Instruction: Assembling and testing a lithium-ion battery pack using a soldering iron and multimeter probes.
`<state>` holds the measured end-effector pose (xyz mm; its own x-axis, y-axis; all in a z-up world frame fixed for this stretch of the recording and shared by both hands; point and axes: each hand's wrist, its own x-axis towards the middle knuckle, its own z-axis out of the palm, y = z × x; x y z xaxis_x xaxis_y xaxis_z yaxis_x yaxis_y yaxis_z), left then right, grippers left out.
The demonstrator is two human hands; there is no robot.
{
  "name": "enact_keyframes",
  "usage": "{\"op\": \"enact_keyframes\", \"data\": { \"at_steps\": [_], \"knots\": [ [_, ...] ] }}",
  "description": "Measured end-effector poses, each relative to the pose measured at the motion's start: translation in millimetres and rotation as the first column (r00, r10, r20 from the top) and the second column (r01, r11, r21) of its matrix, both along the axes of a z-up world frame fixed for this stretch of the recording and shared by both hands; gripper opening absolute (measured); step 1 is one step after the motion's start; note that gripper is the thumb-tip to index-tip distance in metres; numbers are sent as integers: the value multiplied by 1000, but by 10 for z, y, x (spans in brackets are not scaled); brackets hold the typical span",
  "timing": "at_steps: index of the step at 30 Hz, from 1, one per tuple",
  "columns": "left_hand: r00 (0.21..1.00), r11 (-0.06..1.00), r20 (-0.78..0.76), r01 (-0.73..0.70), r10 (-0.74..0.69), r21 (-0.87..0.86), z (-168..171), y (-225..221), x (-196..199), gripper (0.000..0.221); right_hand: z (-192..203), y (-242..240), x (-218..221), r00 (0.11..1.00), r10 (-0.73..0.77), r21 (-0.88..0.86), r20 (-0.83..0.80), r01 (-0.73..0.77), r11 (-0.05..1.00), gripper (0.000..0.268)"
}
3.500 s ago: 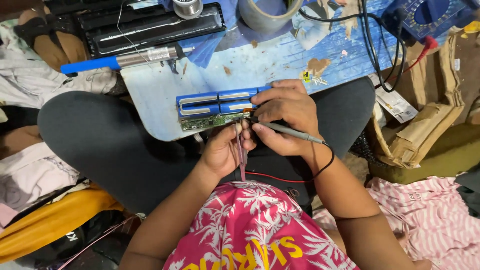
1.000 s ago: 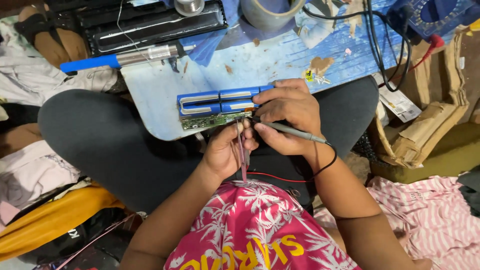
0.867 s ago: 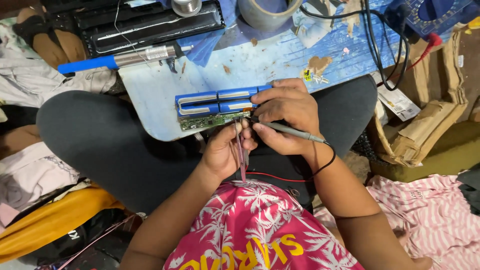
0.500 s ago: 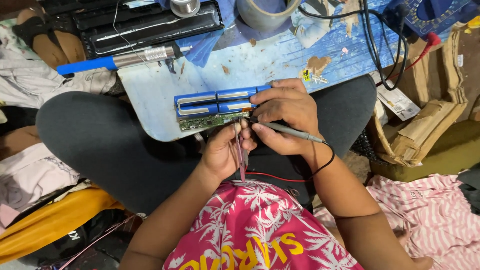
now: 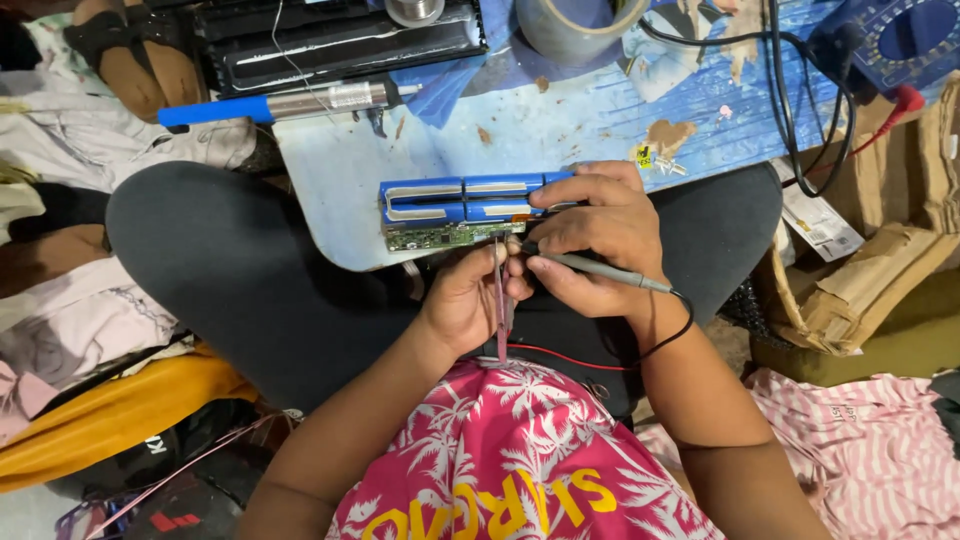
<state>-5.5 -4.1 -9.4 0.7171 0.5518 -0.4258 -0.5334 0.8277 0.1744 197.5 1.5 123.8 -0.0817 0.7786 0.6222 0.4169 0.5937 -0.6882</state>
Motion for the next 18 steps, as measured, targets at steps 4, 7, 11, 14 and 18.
{"op": "enact_keyframes", "data": {
  "at_steps": [4,7,11,14,18],
  "knots": [
    [1000,1000,-4,4,-4,7,95,26,-3,19,1,1,-3,1000,4,18,4,-4,1000,19],
    [1000,1000,7,-2,2,6,152,37,10,19,-1,1,15,1000,-2,19,-13,3,1000,20],
    [1000,1000,-25,-17,17,8,207,41,10,20,20,-9,38,999,37,2,-38,-37,999,20],
    [999,1000,-40,-18,18,6,197,34,-9,20,70,-6,32,998,62,5,-19,-62,998,20],
    [993,999,-113,24,-27,-28,200,26,-8,24,128,0,45,998,61,11,29,-61,998,22]
  ]
}}
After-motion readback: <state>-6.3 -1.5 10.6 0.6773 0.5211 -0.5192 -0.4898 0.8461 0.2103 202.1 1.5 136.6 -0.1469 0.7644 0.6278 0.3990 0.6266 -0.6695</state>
